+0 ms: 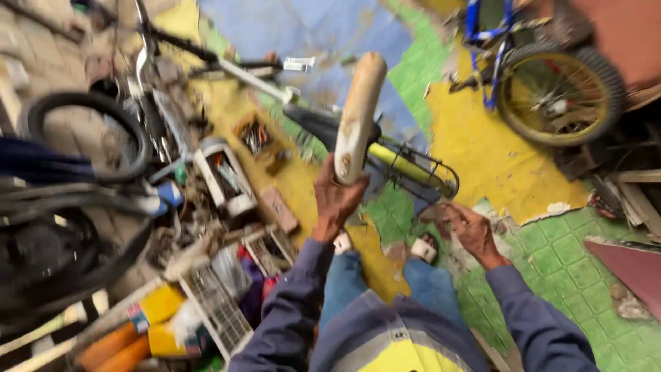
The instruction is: The person bends a metal fender stay by hand against a bicycle mudguard on the floor, then carries the fender to a bicycle and fits it near the wheel. They wipe the fender with a yellow cloth and later sand it with a piece of sandpaper at a workbench.
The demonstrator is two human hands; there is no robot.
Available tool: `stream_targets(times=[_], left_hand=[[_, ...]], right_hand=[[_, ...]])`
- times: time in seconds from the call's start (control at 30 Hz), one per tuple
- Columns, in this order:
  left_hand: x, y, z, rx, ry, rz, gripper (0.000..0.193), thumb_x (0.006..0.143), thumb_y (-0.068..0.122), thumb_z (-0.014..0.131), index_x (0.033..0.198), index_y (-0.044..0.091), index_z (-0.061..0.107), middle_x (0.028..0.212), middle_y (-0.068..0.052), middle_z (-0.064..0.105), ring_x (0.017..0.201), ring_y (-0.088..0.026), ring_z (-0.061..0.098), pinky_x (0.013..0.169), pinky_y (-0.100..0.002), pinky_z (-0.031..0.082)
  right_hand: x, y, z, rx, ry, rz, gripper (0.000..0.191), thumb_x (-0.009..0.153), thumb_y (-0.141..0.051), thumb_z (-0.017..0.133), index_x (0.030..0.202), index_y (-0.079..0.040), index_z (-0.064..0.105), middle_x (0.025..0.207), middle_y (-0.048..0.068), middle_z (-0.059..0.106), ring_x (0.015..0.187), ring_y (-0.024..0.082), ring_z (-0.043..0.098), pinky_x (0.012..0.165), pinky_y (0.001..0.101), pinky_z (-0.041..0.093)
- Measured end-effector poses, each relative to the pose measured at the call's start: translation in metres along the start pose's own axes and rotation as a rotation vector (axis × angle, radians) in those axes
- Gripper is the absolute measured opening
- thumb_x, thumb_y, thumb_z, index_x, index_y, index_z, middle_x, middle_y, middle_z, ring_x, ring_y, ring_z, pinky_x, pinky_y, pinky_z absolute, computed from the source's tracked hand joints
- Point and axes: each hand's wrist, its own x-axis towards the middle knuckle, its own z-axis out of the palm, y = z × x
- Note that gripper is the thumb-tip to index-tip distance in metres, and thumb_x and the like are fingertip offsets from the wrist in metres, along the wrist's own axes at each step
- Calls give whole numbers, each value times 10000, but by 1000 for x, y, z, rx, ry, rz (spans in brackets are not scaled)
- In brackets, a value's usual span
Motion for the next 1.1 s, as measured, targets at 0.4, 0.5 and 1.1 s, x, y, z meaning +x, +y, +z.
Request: stream_targets(times=[0.4, 0.5, 1.1], left_hand=[[-34, 12, 7, -141, 264, -99, 493, 791, 73, 810, 1199, 1, 542, 1056, -132, 771, 777, -180, 761, 660, -301, 646], [-45, 9, -1, -223, 293, -104, 494, 799, 55, 793, 1212, -12, 531, 1061, -144, 763, 777, -179, 767, 648, -295, 626], [-91, 21, -94, -960, 115, 60, 580, 862, 116, 638, 1383, -86, 482, 1223, -338, 650, 758, -305, 729, 570, -359, 586]], right_hand=[[2, 33, -49, 49, -197, 38, 400, 1012, -297, 601, 1234, 17, 708, 1018, 122, 797, 906, 185, 782, 757, 296, 611], [5, 27, -48, 10, -252, 55, 395, 1012, -311, 607, 1231, -3, 719, 990, 133, 806, 894, 200, 779, 765, 315, 605], [-29, -127, 47, 331, -707, -68, 363, 957, -119, 613, 1299, -12, 667, 1115, 73, 772, 914, 128, 730, 734, 291, 624]])
